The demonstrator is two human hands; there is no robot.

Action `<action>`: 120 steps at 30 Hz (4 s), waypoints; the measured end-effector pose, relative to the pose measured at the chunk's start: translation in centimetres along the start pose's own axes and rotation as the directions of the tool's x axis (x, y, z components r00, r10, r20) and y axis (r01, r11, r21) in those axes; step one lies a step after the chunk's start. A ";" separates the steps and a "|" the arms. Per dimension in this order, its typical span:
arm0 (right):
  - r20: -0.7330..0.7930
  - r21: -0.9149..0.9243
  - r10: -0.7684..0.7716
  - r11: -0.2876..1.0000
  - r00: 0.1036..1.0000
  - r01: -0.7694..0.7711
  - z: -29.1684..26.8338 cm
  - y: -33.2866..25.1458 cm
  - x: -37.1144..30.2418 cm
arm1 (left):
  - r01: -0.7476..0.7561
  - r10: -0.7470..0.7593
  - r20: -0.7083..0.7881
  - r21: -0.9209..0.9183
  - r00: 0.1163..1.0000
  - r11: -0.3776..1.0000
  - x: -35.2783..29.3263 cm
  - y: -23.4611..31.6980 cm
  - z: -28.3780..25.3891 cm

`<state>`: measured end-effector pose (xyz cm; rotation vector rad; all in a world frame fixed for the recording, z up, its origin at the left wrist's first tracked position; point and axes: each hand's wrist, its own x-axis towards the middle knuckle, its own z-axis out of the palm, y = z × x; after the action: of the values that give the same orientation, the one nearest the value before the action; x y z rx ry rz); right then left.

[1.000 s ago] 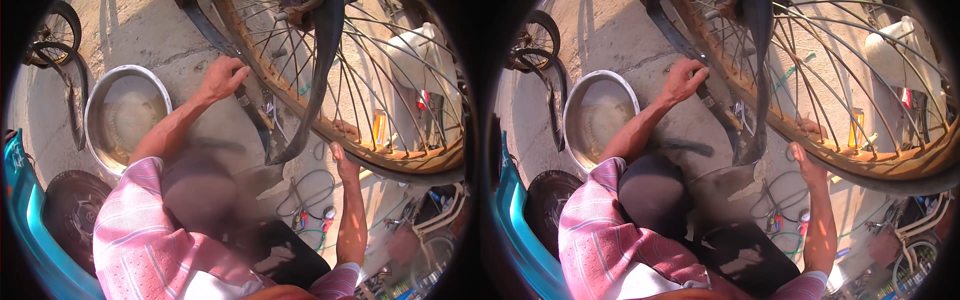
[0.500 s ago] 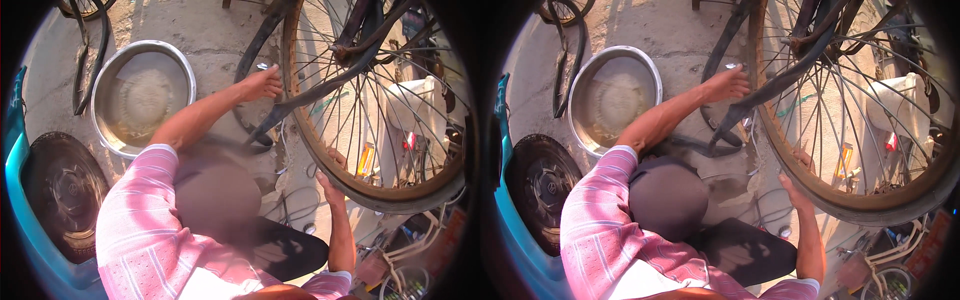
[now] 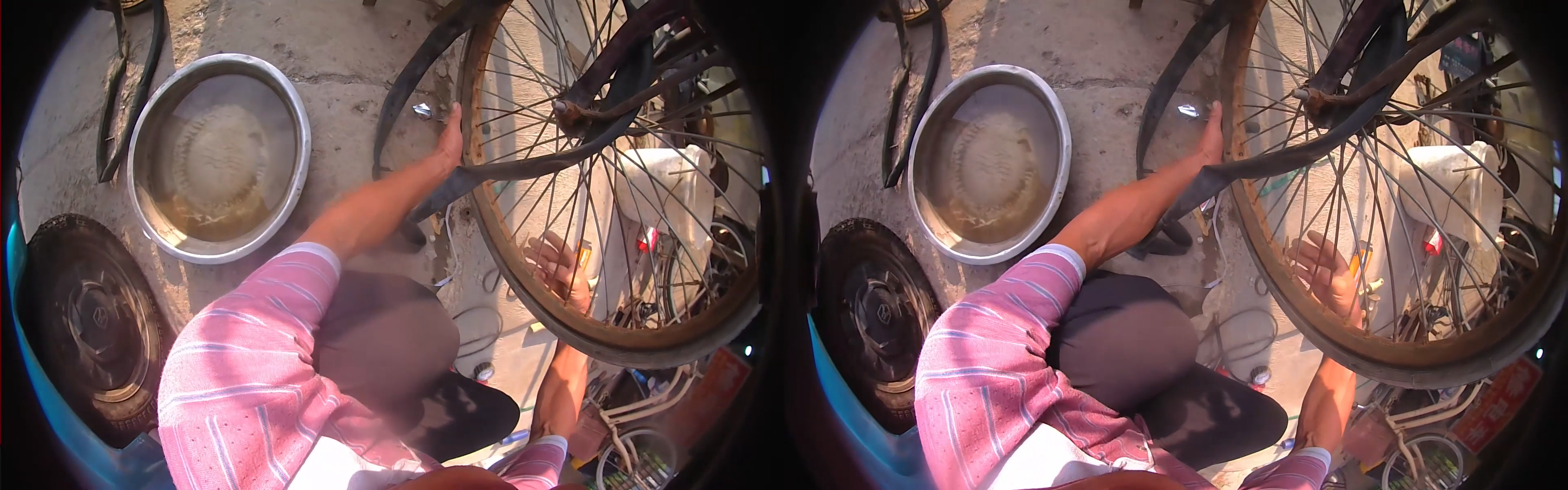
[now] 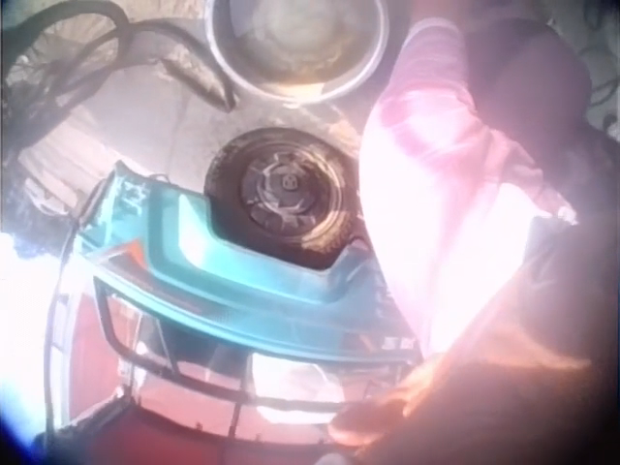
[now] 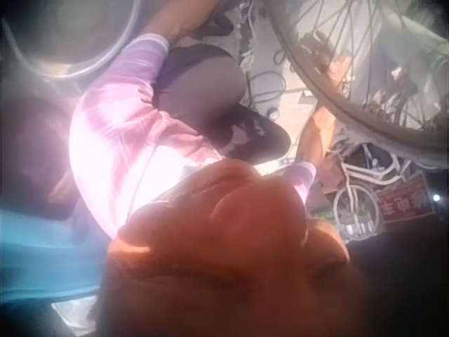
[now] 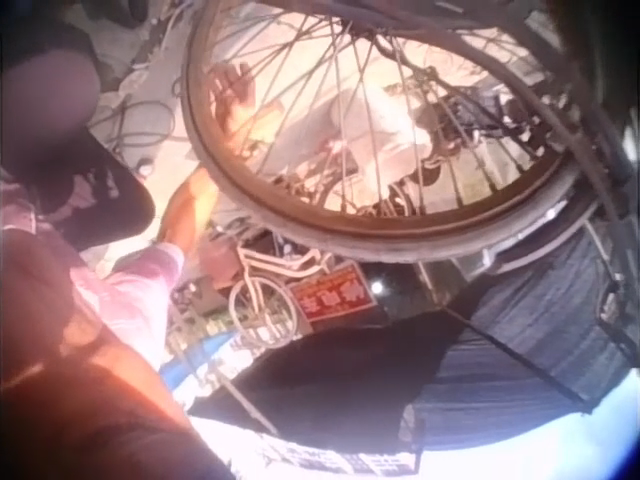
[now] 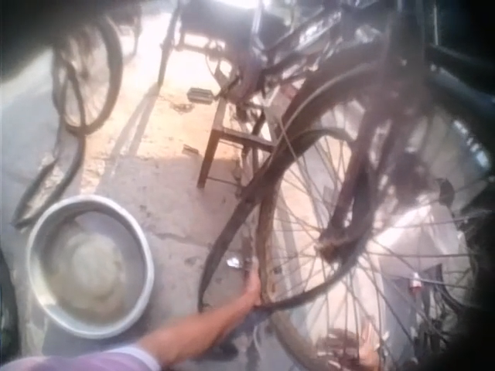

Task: The person removes an inner tube from a bicycle wheel, examines the tube, and begins tucking the inner tube back into the tire rim by hand.

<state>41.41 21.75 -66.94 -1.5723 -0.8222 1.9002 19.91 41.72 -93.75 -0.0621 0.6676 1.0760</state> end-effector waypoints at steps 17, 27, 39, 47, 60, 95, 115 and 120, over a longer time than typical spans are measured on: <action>-0.336 -0.275 -0.450 0.887 0.828 0.371 10.5 2.6 10.7 | -0.081 0.425 -0.159 0.866 0.891 0.493 -2.8 1.8 3.7; -0.198 -0.186 -0.454 0.888 0.869 0.421 7.8 1.5 9.1 | -0.012 0.123 -0.253 0.399 0.960 0.917 -3.5 -0.3 2.5; -0.194 -0.206 -0.502 0.861 0.843 0.465 8.5 1.0 9.4 | -0.212 0.302 -0.032 0.641 0.953 0.738 -1.1 -0.5 -0.8; -0.151 -0.121 -0.392 0.919 0.908 0.376 7.0 0.9 9.8 | -0.451 0.207 0.403 0.753 0.892 0.479 -4.1 5.4 -3.1; 0.052 -0.082 -0.395 0.914 0.917 0.398 2.5 1.8 9.4 | -0.311 -0.185 0.250 0.733 0.950 -0.605 -16.4 14.7 -10.5; -0.009 -0.995 -0.792 0.069 0.611 0.074 13.9 3.7 12.4 | -0.756 -0.286 0.883 0.108 0.371 -0.646 -9.8 14.9 2.2; 0.044 -0.997 -0.734 -0.073 0.678 -0.014 12.2 4.4 12.0 | -0.860 -0.533 0.763 0.059 0.367 -0.507 -9.8 16.8 2.4; -0.065 -0.998 -0.705 0.030 0.706 -0.062 11.5 4.1 12.0 | -0.869 -0.521 0.711 0.278 0.473 -0.410 -8.5 15.4 3.4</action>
<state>27.84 26.44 -76.31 -2.0856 -2.1900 0.0758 6.18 43.82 -82.45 2.5021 0.4185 0.3856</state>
